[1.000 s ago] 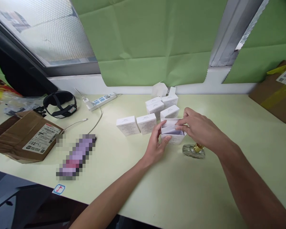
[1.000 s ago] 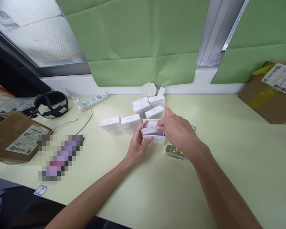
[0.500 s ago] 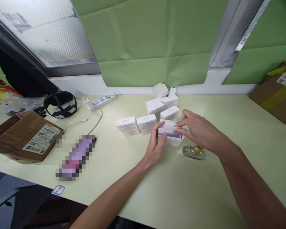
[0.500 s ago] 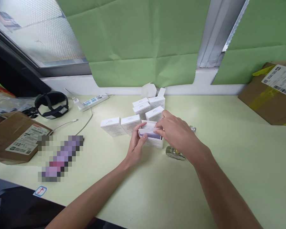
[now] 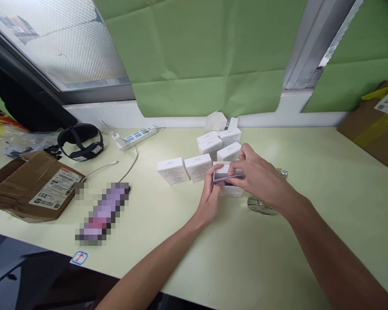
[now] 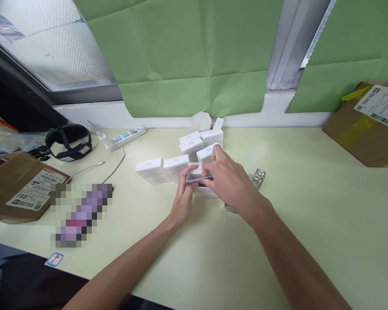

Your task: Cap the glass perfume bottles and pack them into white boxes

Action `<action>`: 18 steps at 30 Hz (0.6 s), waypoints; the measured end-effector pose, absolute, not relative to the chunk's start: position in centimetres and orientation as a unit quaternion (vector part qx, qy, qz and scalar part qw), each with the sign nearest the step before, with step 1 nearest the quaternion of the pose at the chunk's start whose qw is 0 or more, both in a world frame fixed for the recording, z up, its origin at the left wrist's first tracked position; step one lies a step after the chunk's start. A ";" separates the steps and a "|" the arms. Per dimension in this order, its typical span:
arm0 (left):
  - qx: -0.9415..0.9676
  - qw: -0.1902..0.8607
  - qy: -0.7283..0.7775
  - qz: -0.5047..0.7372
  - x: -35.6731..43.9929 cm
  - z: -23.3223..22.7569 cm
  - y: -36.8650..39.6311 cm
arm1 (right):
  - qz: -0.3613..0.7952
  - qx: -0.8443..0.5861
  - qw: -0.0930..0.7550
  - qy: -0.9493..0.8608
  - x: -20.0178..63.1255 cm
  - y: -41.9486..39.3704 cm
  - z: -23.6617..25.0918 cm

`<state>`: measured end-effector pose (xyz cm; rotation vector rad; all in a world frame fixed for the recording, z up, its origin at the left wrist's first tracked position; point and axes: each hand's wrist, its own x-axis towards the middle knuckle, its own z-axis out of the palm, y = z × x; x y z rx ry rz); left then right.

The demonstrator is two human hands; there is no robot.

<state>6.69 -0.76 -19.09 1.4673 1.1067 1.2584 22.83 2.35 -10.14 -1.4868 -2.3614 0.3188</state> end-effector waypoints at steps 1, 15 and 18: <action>0.591 0.438 0.450 0.505 6.6 -19.1 -0.8 | 0.108 -0.524 0.173 -0.827 22.7 2.4 -10.3; 0.680 0.329 0.384 0.531 6.4 -20.2 0.2 | 0.160 -0.537 0.197 -0.805 24.2 3.6 -9.8; 0.746 0.220 0.358 0.517 6.1 -20.7 0.8 | 0.157 -0.532 0.208 -0.806 25.1 3.8 -9.6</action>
